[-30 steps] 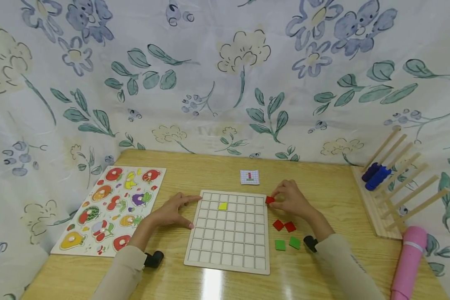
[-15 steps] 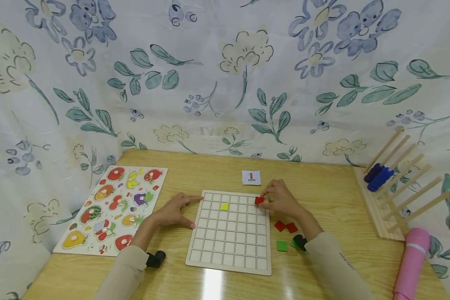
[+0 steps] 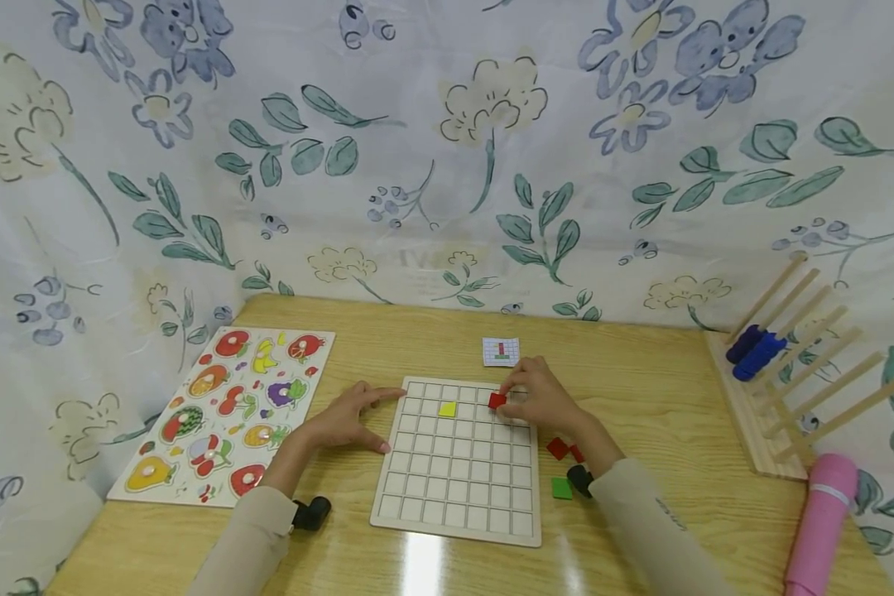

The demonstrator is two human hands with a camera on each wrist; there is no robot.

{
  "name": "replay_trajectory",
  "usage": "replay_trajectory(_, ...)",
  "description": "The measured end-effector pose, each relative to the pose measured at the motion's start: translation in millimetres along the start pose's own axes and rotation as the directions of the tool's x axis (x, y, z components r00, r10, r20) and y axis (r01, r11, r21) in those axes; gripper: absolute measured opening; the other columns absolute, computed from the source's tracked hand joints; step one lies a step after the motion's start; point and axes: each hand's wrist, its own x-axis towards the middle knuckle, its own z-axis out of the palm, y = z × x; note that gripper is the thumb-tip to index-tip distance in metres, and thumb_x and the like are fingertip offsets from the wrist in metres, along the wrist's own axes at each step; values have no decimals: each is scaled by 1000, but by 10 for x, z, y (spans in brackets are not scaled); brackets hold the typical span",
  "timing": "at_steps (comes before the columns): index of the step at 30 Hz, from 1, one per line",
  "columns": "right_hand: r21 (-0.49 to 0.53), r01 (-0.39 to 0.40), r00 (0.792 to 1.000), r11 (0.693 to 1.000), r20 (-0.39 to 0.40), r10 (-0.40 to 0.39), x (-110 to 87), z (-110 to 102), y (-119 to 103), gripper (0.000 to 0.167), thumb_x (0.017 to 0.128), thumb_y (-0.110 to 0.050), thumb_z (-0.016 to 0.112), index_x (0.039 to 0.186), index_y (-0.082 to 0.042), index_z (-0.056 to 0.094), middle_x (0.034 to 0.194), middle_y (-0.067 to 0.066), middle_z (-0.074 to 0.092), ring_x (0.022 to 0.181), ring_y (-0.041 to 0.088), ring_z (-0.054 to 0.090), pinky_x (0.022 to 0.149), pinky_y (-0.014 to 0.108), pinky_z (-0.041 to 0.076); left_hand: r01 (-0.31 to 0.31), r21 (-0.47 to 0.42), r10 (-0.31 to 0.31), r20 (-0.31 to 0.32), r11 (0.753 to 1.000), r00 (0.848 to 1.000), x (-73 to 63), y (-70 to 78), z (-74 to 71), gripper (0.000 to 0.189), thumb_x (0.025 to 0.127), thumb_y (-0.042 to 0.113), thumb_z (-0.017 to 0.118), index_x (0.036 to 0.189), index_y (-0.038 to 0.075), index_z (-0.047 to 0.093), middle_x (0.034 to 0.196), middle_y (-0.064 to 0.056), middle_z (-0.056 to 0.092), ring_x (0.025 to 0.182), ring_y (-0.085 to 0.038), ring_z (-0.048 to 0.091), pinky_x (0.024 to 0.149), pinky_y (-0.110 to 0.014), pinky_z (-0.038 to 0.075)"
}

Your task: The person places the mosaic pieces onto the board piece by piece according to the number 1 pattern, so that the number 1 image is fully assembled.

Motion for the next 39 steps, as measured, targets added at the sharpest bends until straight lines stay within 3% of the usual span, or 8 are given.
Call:
replay_trajectory(17,-78,66,998,995,29,-64,147,183,-150,18,77,-23,85,87,-12,76,102,6,57,102,24,42,89,41,39,-4,-10,4,-2,1000,1000,6,-16,-1,90,69,31,91,148,22,49,102,-8,41,95,-22,37,80,-38,35)
replay_trajectory(28,-179,116,993,977,52,-108,201,278,-230,19,78,-25,84,88,-10,77,101,4,58,104,25,46,98,47,38,-15,-18,15,-1,1000,1000,11,-29,3,90,69,31,91,148,22,49,101,-7,41,94,-21,36,80,-38,34)
replay_trajectory(39,-228,141,990,963,47,-134,194,329,-225,18,81,-25,83,92,-13,76,98,3,56,96,20,42,90,41,38,-8,-13,8,-12,1000,1000,22,-31,4,90,68,31,92,147,23,51,100,-7,39,94,-22,36,79,-37,34)
